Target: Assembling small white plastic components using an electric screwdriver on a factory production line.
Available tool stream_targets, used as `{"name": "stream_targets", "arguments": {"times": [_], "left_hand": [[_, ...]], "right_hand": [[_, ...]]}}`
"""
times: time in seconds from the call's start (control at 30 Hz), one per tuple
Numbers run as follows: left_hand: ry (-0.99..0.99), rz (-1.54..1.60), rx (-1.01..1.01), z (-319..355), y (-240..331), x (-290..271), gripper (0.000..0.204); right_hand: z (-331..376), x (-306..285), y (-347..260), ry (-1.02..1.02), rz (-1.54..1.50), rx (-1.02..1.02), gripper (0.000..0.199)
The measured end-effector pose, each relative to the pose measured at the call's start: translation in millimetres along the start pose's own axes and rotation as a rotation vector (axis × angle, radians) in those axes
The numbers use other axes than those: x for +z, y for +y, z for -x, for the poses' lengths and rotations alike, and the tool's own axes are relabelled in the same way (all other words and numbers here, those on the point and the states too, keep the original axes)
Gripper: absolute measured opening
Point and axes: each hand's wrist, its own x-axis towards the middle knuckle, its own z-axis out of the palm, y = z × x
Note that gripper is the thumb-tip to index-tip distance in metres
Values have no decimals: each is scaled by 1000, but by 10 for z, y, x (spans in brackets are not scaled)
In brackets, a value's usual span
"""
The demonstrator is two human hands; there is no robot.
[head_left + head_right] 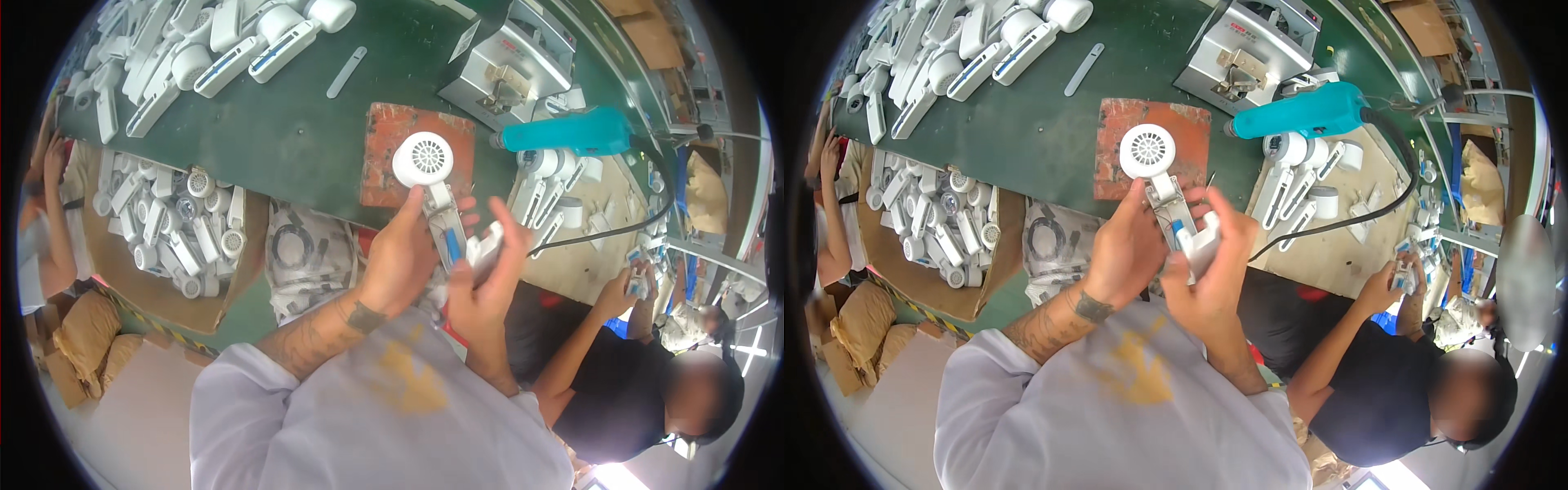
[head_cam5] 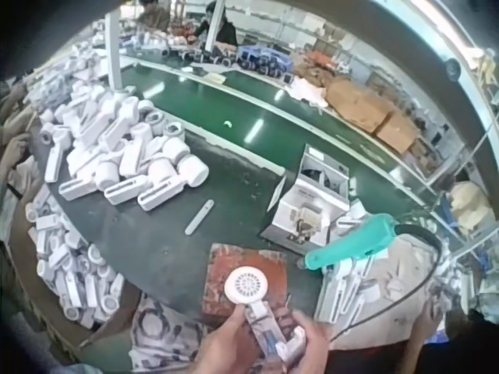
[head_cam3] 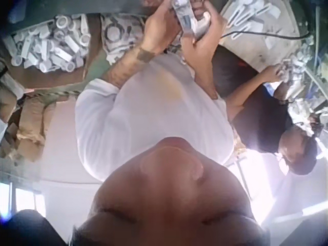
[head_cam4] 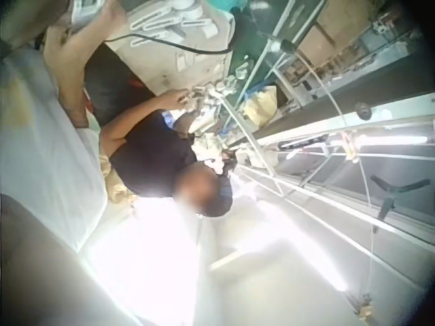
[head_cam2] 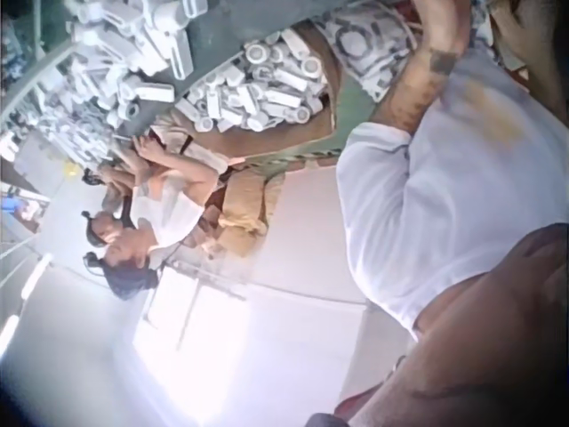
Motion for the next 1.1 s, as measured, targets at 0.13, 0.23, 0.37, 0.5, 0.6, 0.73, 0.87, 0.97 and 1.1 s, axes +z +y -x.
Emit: {"name": "stream_targets", "arguments": {"times": [0.13, 0.23, 0.37, 0.5, 0.6, 0.73, 0.87, 0.97, 1.1], "left_hand": [[-6, -73, -10, 33, 47, 58, 63], [-13, -64, -6, 26, 57, 53, 61], [-27, -37, 5, 37, 17, 12, 50], [-18, 29, 3, 59, 19, 57, 47], [-43, 17, 23, 68, 16, 80, 47], [-29, 20, 53, 53, -40, 102, 46], [-45, 29, 88, 69, -54, 135, 43], [2, -7, 106, 11, -107, 24, 38], [34, -154, 183, 16, -97, 44, 37]], "right_hand": [[-108, 51, 17, -170, 112, -186, 62], [-127, 54, 8, -210, 174, -165, 58], [-154, 64, 42, -202, 164, -185, 59], [-169, 69, 50, -119, 254, -183, 55], [-122, 46, 77, -111, 353, -172, 52], [-96, 61, 77, -62, 426, -236, 48], [-77, 73, 74, -22, 340, -197, 43], [-33, 66, -4, 57, 184, -37, 40], [-65, -26, 36, 4, 163, 49, 34]]}}
